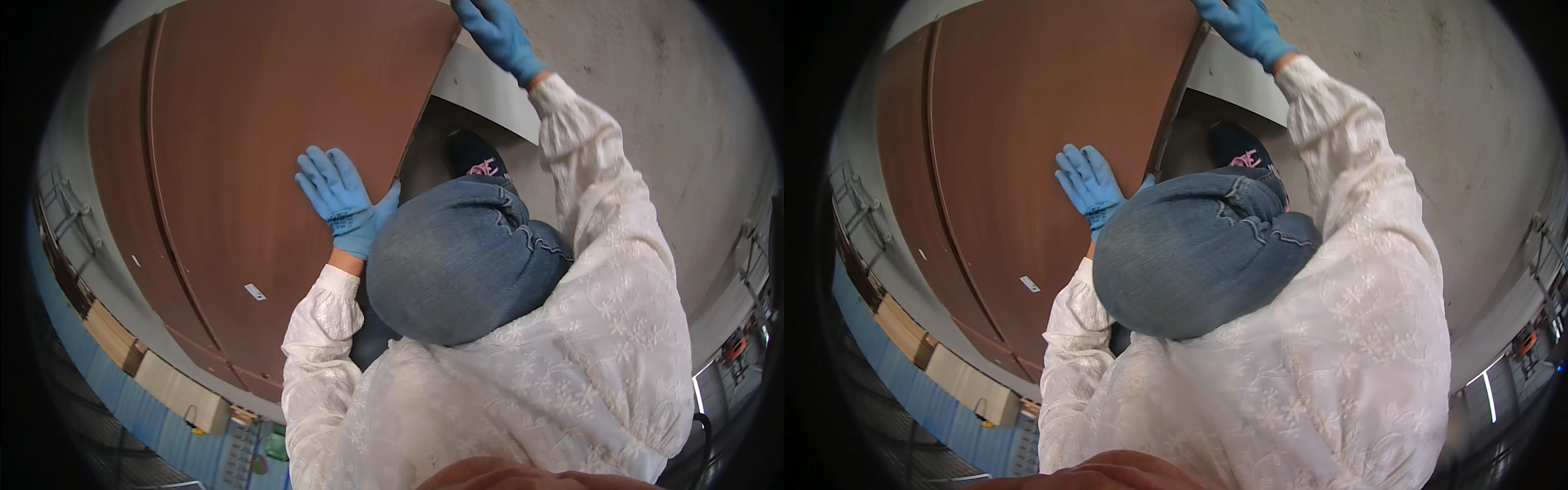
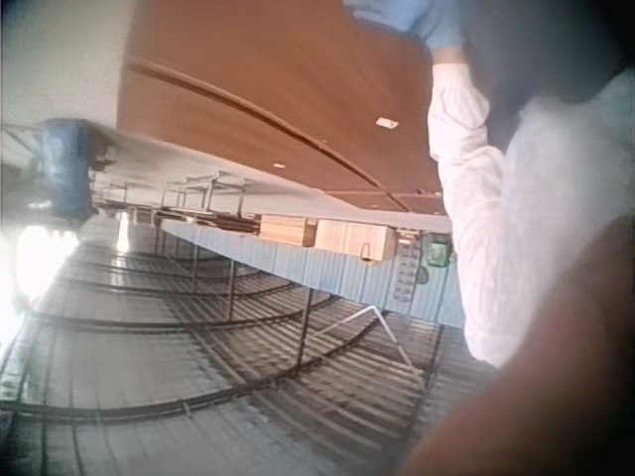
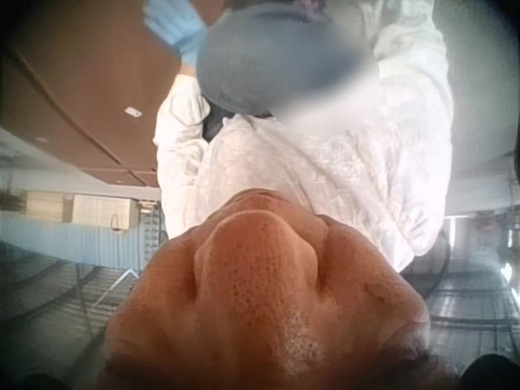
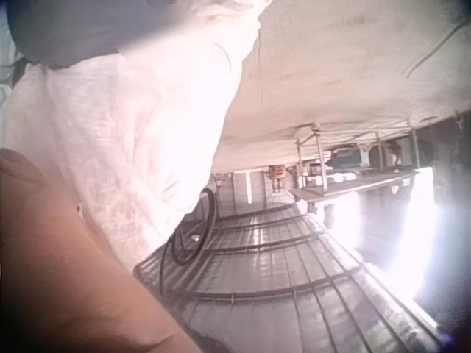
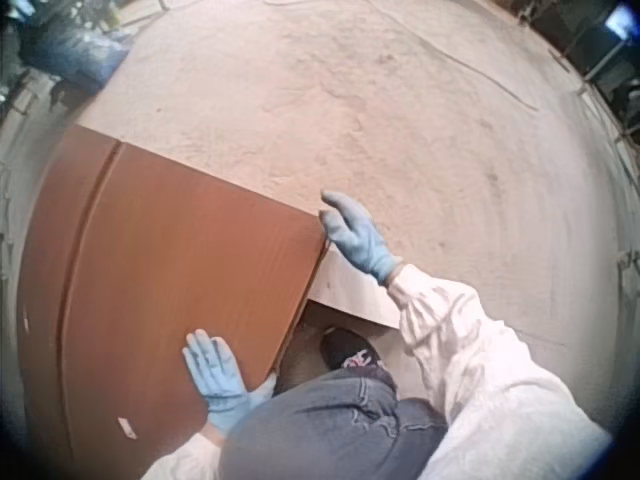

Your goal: The person lifts and moves large brown wooden panels, aligns them on the floor, and stacks them with other panels. The person kneels to adjust the panels and then stands to carry and place additional pieces.

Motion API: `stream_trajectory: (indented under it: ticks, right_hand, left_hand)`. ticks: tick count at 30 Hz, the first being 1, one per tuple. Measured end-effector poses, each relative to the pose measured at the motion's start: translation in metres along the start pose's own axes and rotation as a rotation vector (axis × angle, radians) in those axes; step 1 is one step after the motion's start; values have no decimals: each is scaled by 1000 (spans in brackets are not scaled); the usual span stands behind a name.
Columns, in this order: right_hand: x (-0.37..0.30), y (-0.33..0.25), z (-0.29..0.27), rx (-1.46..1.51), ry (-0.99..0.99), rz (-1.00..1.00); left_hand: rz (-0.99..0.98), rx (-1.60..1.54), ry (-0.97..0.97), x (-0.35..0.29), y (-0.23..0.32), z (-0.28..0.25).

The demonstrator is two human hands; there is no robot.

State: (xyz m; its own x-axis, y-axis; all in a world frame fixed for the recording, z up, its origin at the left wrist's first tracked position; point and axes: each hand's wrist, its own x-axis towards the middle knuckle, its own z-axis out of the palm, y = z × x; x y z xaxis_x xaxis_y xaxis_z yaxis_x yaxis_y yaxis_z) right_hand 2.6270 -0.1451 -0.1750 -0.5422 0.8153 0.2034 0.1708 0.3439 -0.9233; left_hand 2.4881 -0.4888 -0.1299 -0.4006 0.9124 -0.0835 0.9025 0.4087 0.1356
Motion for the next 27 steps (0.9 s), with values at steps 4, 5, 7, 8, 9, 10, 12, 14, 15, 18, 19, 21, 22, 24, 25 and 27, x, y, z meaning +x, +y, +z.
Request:
stream_trajectory:
  ticks: [4, 5, 7, 8, 9, 10, 12, 14, 15, 18, 19, 21, 22, 24, 25, 27]
  right_hand:
    - [20, 14, 15, 278, -370, 175]
    - [23, 14, 18, 279, -346, 269]
    - [22, 10, 24, 272, -308, 453]
    - [22, 8, 25, 298, -305, 439]
    - [20, 6, 25, 323, -303, 424]
    - [19, 3, 25, 350, -302, 410]
    - [17, 0, 23, 331, -278, 417]
    - [17, -2, 22, 289, -271, 422]
    - [17, -3, 21, 257, -272, 425]
    - [17, -6, 21, 277, -263, 423]
    - [17, -7, 22, 304, -259, 420]
    - [16, -7, 21, 282, -251, 405]
    - [16, -7, 21, 270, -247, 396]
    - [16, -5, 21, 276, -250, 406]
    - [16, -3, 21, 277, -254, 412]
    - [16, 0, 21, 288, -268, 425]
  left_hand:
    - [7, 22, 27, -4, -2, 5]
    - [2, 22, 31, -3, -2, 6]
    - [-8, 29, 28, -2, 0, 5]
    - [-14, 37, 23, -1, 1, 5]
    - [-24, 47, 21, -1, 2, 4]
    - [-36, 49, 6, -1, 3, 4]
    - [-66, 60, -14, -2, 3, 3]
    - [-70, 69, -25, -3, 2, 4]
    - [-99, 86, -62, -3, 2, 4]
    - [-59, 66, -12, -4, 1, 5]
    - [-53, 60, -8, -3, 1, 5]
    - [-51, 47, 0, -3, 2, 5]
    - [-38, 45, 11, -3, 2, 4]
    - [-14, 33, 37, -3, 4, 4]
    - [-37, 39, 11, -3, 4, 4]
    - [-77, 47, -28, -4, 5, 3]
